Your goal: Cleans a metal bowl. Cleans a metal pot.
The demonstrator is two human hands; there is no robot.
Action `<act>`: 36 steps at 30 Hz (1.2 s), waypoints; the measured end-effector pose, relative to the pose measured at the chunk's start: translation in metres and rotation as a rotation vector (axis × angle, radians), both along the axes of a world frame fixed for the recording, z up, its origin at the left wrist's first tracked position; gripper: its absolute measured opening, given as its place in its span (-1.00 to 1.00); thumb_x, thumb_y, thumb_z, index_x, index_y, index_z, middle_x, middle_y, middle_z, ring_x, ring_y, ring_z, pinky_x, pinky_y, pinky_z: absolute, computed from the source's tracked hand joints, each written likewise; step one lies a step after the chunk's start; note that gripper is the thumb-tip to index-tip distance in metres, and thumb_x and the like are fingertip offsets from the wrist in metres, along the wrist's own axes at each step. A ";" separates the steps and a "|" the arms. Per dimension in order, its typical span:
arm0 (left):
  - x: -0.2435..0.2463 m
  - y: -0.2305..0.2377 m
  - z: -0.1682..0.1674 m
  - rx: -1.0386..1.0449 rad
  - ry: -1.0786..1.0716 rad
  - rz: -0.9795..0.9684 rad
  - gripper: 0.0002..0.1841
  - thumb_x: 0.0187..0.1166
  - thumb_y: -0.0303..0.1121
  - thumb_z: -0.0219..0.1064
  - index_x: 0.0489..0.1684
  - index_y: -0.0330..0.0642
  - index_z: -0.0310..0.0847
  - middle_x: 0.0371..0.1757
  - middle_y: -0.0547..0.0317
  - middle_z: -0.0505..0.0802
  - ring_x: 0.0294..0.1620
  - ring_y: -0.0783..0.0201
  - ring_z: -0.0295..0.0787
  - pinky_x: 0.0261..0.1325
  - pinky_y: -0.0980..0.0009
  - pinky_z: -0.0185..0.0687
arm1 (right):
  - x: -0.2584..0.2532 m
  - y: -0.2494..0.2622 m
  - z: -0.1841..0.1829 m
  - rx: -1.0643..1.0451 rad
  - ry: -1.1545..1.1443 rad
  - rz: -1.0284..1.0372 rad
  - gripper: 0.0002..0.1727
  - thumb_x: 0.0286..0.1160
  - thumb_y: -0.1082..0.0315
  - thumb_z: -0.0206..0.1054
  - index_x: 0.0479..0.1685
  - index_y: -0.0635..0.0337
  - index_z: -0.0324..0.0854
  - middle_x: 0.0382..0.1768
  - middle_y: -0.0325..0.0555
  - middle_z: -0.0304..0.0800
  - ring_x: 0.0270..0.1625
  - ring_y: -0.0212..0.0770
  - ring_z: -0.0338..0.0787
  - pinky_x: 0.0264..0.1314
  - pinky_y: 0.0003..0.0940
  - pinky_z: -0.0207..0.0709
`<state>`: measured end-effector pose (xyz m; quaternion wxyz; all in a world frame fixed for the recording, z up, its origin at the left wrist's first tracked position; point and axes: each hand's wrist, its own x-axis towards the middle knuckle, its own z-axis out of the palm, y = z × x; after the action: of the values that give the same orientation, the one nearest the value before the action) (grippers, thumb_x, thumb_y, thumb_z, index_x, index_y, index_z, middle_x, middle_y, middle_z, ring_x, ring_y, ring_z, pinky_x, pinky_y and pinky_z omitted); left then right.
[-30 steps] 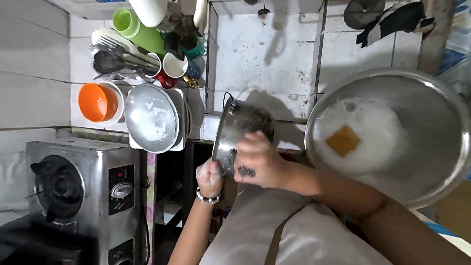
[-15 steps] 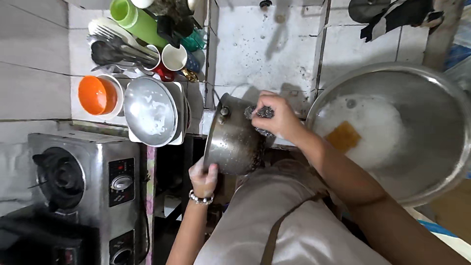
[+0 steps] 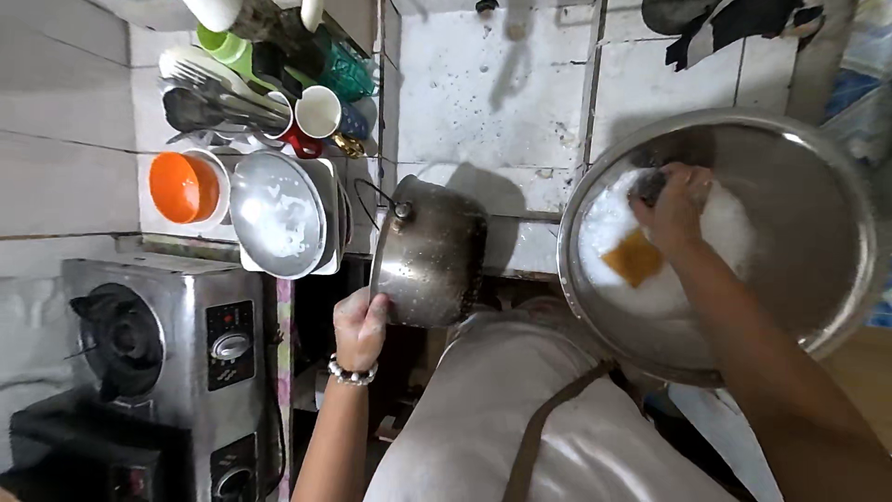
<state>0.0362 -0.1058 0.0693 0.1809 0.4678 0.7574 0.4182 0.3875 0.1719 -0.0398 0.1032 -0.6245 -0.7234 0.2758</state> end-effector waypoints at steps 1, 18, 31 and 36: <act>0.003 0.008 0.014 -0.118 -0.023 0.001 -0.75 0.48 -0.41 0.16 -0.57 -0.34 0.64 -0.55 0.49 0.74 -0.40 0.88 0.62 -0.24 0.82 0.55 | -0.006 0.001 0.006 -0.066 -0.076 -0.002 -0.15 0.39 0.17 0.56 0.54 0.58 0.30 0.53 0.81 0.20 0.57 0.82 0.24 0.46 0.64 0.22; 0.028 0.050 0.039 -0.307 -0.440 0.223 -0.80 0.50 -0.49 0.00 -0.18 -0.05 0.53 -0.61 0.67 0.58 -0.64 0.77 0.49 -0.55 0.76 0.46 | -0.151 -0.096 0.106 0.136 0.787 0.627 -0.47 0.06 0.27 0.55 0.14 0.27 0.75 0.02 0.09 0.79 0.05 -0.06 0.82 0.03 -0.13 0.76; 0.017 0.048 0.001 0.010 -0.361 0.019 -0.83 0.73 -0.29 0.11 -0.16 -0.09 0.60 -0.41 0.72 0.74 -0.37 0.80 0.66 -0.23 0.73 0.64 | -0.203 -0.087 0.114 0.260 0.701 0.609 -0.87 0.25 0.34 0.56 -0.32 0.22 0.87 -0.20 0.06 0.84 -0.12 0.03 0.83 -0.10 -0.08 0.72; 0.008 0.034 -0.011 0.099 -0.110 -0.121 -0.58 0.84 -0.16 0.02 -0.32 -0.32 0.58 -0.52 0.52 0.66 -0.43 0.89 0.55 -0.28 0.81 0.54 | -0.209 -0.077 0.115 0.106 0.698 0.412 -0.83 0.18 0.40 0.60 -0.39 0.32 0.76 -0.23 0.11 0.75 -0.20 -0.01 0.78 -0.21 -0.08 0.69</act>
<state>0.0440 -0.0714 0.0587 0.2236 0.4973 0.6952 0.4684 0.1785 0.0948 0.0751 0.3171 -0.3291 -0.7682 0.4483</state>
